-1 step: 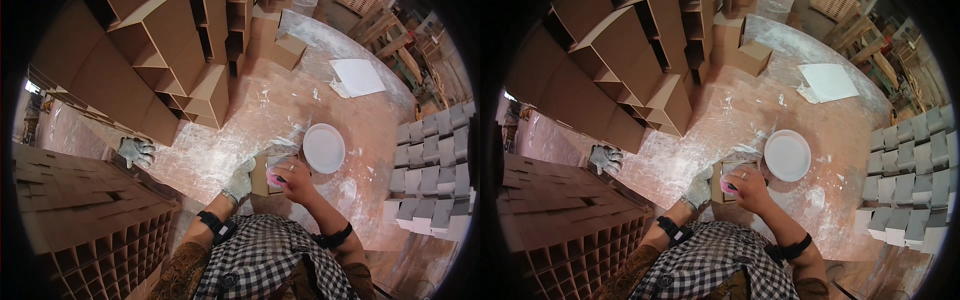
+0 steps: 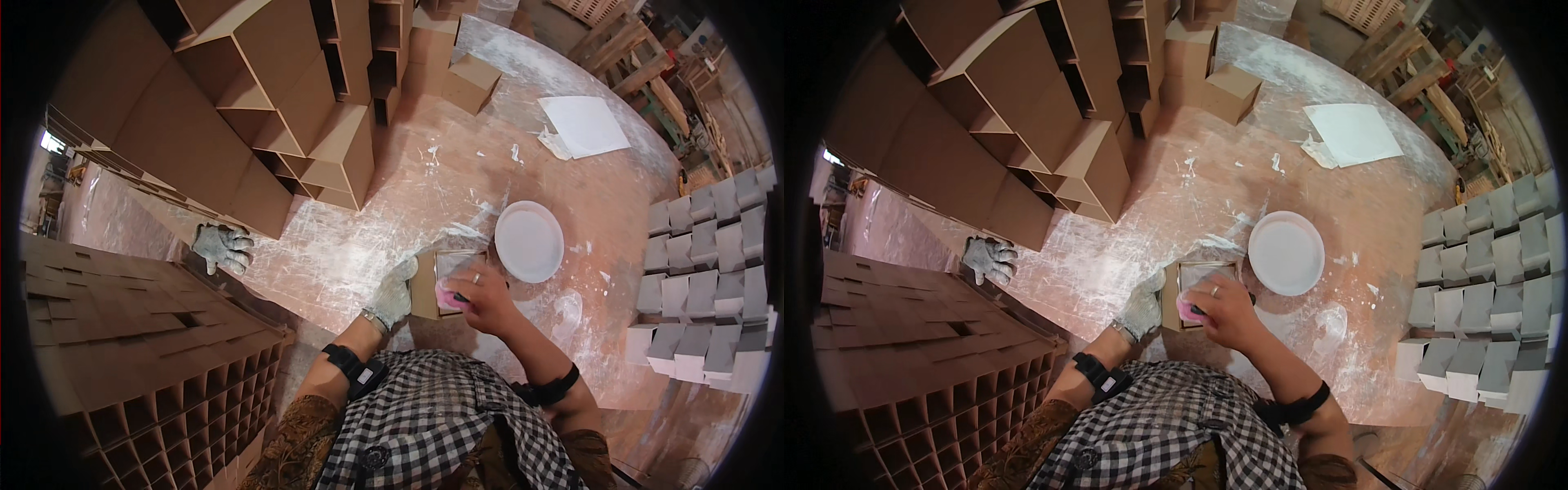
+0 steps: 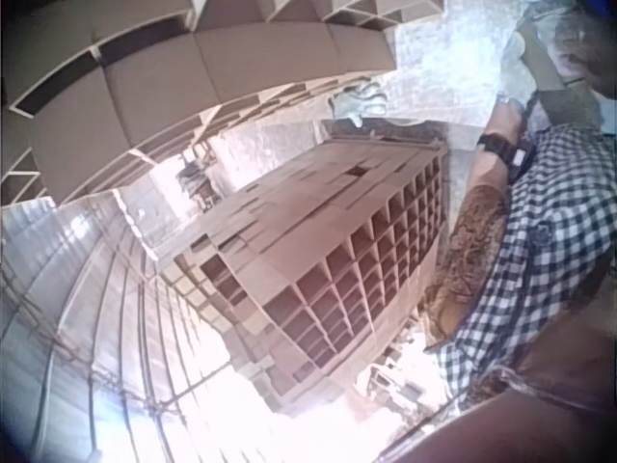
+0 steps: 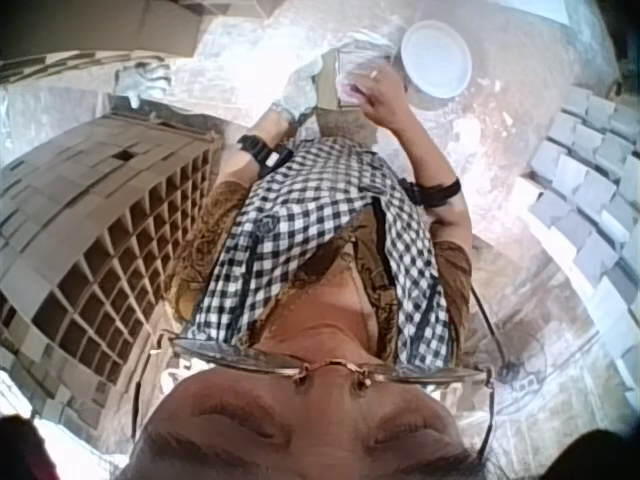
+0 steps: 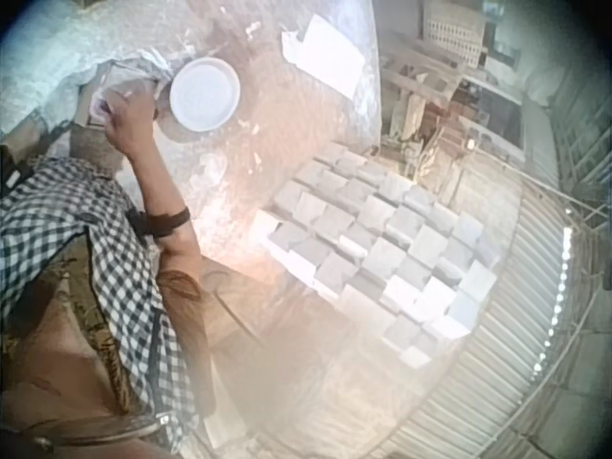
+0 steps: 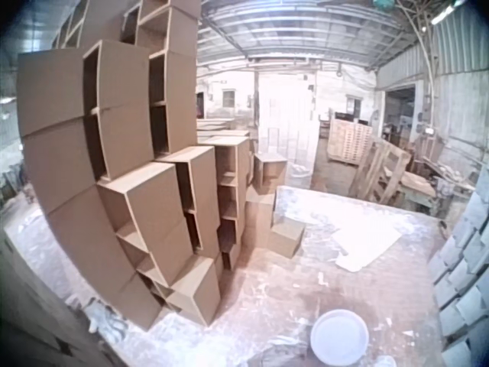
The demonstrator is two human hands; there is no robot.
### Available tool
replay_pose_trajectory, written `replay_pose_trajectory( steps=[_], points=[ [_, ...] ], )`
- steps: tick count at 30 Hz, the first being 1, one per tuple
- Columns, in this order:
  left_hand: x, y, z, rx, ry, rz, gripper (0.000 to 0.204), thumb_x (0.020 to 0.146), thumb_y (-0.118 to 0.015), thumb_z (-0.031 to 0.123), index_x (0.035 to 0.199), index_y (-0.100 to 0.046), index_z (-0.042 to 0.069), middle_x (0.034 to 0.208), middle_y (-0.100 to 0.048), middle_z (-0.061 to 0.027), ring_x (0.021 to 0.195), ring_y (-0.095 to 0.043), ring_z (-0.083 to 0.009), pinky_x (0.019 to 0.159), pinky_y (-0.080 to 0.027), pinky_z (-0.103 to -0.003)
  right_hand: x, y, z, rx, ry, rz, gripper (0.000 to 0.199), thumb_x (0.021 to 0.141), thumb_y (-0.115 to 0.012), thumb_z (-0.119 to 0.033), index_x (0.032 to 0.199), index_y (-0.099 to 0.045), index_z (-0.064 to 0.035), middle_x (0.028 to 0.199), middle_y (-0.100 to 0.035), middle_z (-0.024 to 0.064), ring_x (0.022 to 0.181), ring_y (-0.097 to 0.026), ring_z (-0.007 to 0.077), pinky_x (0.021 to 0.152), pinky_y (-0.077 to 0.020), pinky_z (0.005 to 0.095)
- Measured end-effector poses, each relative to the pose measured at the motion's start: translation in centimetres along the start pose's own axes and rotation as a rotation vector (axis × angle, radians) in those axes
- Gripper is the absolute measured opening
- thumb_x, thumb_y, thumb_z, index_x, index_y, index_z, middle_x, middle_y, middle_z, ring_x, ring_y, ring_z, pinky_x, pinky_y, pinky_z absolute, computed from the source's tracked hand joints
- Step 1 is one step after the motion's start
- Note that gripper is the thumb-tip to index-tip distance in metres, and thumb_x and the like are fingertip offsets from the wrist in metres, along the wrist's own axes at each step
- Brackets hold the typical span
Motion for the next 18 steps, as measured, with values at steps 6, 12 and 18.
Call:
replay_pose_trajectory(
  steps=[6, 12, 18],
  points=[
    [0.1, -1.7, 0.8, 0.006, 0.017, -0.004, 0.045, 0.094, -0.041, 0.029, 0.128, -0.042, -0.001, 0.126, -0.048, -0.02, 0.113, -0.049, -0.0328, 0.098, -0.041, -0.045, -0.3, 1.5, -0.7, -0.145, 0.161, -0.264, 0.036, 0.061, -0.062, -0.002, 0.095, -0.058, -0.0133, 0.098, -0.058, 0.0018, 0.086, -0.054, 0.0215, 0.071, -0.0413, 0.0352],
    [0.8, -0.8, 0.7, -0.144, 0.104, 0.043, 0.045, 0.093, -0.042, 0.03, 0.126, -0.042, 0.0, 0.124, -0.048, -0.0208, 0.111, -0.05, -0.0336, 0.097, -0.041, -0.047, -0.1, 0.0, -0.4, -0.315, 0.132, -0.058, 0.037, 0.063, -0.06, -0.004, 0.099, -0.056, -0.0104, 0.099, -0.056, 0.006, 0.089, -0.052, 0.0243, 0.074, -0.0404, 0.0362],
    [0.1, -1.2, 1.0, 0.0, -0.018, 0.008, 0.045, 0.092, -0.045, 0.032, 0.124, -0.045, 0.001, 0.118, -0.053, -0.0172, 0.106, -0.054, -0.0294, 0.093, -0.045, -0.043, -0.3, -0.7, -1.7, -0.264, 0.147, -0.111, 0.033, 0.065, -0.059, -0.008, 0.097, -0.056, -0.01, 0.098, -0.056, 0.0053, 0.088, -0.053, 0.0239, 0.076, -0.0402, 0.0356]
  ],
)
Point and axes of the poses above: each hand's wrist, its own x-axis towards the middle knuckle, its own y-axis out of the back of the hand, z = x × y, the point moved 4 cm from there along x, towards the middle knuckle
